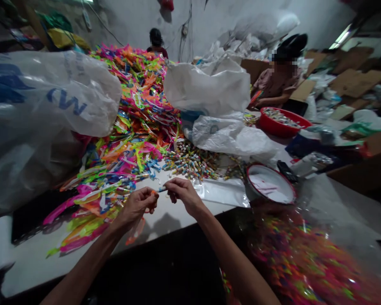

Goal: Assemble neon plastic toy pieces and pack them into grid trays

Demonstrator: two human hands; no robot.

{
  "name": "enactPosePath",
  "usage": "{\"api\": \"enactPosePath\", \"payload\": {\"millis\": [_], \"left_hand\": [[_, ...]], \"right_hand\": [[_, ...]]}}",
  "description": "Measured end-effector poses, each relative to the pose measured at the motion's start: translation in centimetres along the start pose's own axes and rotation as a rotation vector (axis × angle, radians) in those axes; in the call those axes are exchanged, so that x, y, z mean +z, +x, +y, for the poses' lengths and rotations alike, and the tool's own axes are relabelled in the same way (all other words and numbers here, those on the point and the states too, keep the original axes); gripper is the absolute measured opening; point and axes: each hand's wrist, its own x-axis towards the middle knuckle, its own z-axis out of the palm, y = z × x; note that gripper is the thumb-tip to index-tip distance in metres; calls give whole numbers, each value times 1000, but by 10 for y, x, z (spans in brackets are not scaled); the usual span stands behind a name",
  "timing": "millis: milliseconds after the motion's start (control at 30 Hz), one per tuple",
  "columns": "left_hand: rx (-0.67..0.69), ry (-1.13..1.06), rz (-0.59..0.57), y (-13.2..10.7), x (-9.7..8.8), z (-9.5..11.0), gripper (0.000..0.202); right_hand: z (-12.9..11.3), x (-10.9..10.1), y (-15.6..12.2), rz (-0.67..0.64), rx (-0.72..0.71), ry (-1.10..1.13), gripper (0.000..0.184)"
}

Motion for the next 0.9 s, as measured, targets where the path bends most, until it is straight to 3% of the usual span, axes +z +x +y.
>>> {"api": "enactPosePath", "payload": {"millis": [167,333,667,900], "left_hand": [[-138,36,-159,-12,-2,1,33],[-112,51,-250,-13,-6,-3,31],[-135,157,-279,-18,-7,3,28],[-99,375,-337,-14,-13,-4,45]], "right_hand": [[8,-4,-8,-63,33,-49,22],[8,-5,-10,-102,44,-38,23],[13,-7,-9,-115,92,-144,25],[9,-3,-12,-85,95,-383,29]]}}
